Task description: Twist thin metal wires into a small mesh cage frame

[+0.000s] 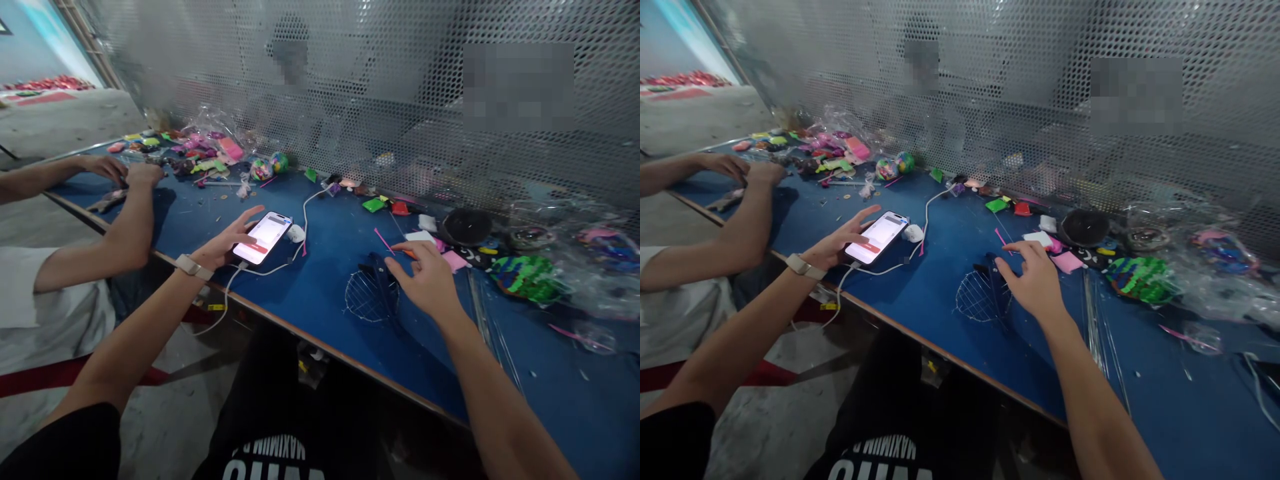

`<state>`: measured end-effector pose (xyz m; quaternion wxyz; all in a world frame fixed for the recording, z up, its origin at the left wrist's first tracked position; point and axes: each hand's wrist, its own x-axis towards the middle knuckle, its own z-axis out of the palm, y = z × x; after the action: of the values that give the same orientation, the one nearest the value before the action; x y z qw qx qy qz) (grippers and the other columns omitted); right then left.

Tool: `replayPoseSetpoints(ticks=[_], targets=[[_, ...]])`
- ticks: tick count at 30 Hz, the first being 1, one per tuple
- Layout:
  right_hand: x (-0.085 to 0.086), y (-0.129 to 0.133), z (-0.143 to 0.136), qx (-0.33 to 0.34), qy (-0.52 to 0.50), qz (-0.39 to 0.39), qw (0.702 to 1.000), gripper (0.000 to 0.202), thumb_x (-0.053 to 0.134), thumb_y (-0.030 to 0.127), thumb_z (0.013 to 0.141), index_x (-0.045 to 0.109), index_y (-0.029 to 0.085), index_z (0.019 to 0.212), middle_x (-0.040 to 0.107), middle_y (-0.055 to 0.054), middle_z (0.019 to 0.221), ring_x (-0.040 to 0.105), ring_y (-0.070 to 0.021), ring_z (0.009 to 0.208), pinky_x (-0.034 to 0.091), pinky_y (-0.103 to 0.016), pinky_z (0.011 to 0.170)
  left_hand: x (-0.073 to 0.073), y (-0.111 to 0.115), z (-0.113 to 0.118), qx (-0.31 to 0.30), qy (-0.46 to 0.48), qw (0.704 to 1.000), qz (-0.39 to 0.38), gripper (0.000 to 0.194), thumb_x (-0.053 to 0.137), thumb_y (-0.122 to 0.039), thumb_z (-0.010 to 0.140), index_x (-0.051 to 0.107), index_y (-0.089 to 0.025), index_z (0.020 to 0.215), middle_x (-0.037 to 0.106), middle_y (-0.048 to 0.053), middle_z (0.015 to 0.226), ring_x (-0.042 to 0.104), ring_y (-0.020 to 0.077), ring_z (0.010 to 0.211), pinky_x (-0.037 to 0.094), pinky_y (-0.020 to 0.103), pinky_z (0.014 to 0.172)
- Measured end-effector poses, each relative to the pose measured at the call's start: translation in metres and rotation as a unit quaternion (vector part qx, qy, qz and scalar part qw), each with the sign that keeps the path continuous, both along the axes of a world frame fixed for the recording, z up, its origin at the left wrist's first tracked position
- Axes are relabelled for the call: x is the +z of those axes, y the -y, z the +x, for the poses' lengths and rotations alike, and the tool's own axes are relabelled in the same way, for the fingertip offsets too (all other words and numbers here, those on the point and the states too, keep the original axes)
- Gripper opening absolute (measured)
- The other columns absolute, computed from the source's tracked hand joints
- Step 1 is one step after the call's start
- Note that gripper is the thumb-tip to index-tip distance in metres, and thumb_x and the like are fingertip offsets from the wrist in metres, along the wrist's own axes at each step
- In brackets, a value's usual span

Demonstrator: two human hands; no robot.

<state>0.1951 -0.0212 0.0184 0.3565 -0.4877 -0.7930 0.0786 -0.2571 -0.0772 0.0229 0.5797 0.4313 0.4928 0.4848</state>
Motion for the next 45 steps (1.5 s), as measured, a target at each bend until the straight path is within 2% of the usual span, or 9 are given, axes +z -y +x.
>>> replayPoseSetpoints(ticks=[6,13,17,21,25,31,36,45], targets=[[0.0,0.0,0.0,0.001,0.002,0.0,1.0,0.024,0.072,0.045,0.099,0.077,0.027,0.115,0.075,-0.012,0.125,0.075,-0.0316,0.101,0.059,-0.043,0.074,0.0,0.0,0.0,0.001,-0.011,1.0,-0.006,0.123,0.088,-0.006,0.067,0.038,-0.034,0.176,0.076,0.01,0.14,0.078,0.0168,0.084,0.066,0.022,0.068],[0.001,0.0,-0.001,0.002,0.001,0.001,1.0,0.024,0.072,0.045,0.099,0.077,0.027,0.114,0.074,-0.012,0.124,0.074,-0.0306,0.098,0.059,-0.044,0.076,-0.006,-0.001,-0.004,-0.006,-0.01,1.0,0.01,0.118,0.085,-0.009,0.07,0.04,-0.035,0.176,0.073,0.012,0.148,0.08,0.0184,0.088,0.065,0.023,0.068],[0.001,0.0,0.0,0.001,0.003,-0.007,1.0,0.025,0.072,0.046,0.099,0.077,0.027,0.115,0.074,-0.012,0.124,0.071,-0.027,0.087,0.058,-0.043,0.073,-0.005,-0.001,-0.004,-0.005,-0.01,1.0,0.003,0.114,0.085,-0.011,0.072,0.042,-0.036,0.175,0.068,0.013,0.155,0.079,0.0184,0.089,0.065,0.023,0.068],[-0.006,-0.003,0.002,-0.003,0.022,-0.021,1.0,0.03,0.073,0.049,0.099,0.078,0.027,0.118,0.075,-0.012,0.125,0.064,-0.0219,0.072,0.059,-0.045,0.074,-0.005,-0.001,-0.004,0.002,-0.007,1.0,0.009,0.108,0.084,-0.013,0.076,0.044,-0.036,0.173,0.06,0.014,0.166,0.077,0.0145,0.082,0.063,0.022,0.062],[-0.018,-0.008,0.006,0.011,0.062,-0.038,0.997,0.036,0.07,0.052,0.1,0.075,0.026,0.124,0.075,-0.014,0.128,0.073,-0.0297,0.091,0.062,-0.049,0.085,-0.004,-0.002,-0.004,0.02,-0.016,1.0,0.006,0.093,0.081,-0.017,0.083,0.051,-0.035,0.168,0.058,0.014,0.169,0.076,0.0123,0.079,0.063,0.022,0.062],[-0.027,-0.01,0.008,-0.012,0.121,-0.073,0.99,0.048,0.067,0.062,0.102,0.072,0.025,0.132,0.074,-0.017,0.136,0.077,-0.0404,0.113,0.063,-0.057,0.094,0.004,-0.006,-0.001,0.016,-0.051,0.999,0.0,0.095,0.085,-0.016,0.079,0.052,-0.034,0.166,0.061,0.013,0.165,0.076,0.0133,0.078,0.063,0.023,0.06],[-0.025,-0.008,0.005,-0.022,0.134,-0.093,0.986,0.051,0.065,0.066,0.103,0.072,0.025,0.132,0.076,-0.017,0.138,0.078,-0.0412,0.115,0.063,-0.059,0.096,0.008,-0.018,-0.003,-0.008,-0.06,0.998,0.004,0.105,0.083,-0.012,0.075,0.045,-0.029,0.17,0.07,0.015,0.153,0.076,0.0163,0.08,0.064,0.025,0.064],[-0.02,-0.006,0.003,-0.023,0.132,-0.125,0.983,0.055,0.062,0.067,0.103,0.071,0.024,0.136,0.075,-0.016,0.144,0.076,-0.0424,0.122,0.061,-0.061,0.104,-0.007,-0.033,-0.016,-0.048,-0.065,0.997,0.017,0.114,0.086,-0.013,0.07,0.04,-0.034,0.172,0.074,0.01,0.138,0.076,0.0155,0.075,0.063,0.025,0.061]])
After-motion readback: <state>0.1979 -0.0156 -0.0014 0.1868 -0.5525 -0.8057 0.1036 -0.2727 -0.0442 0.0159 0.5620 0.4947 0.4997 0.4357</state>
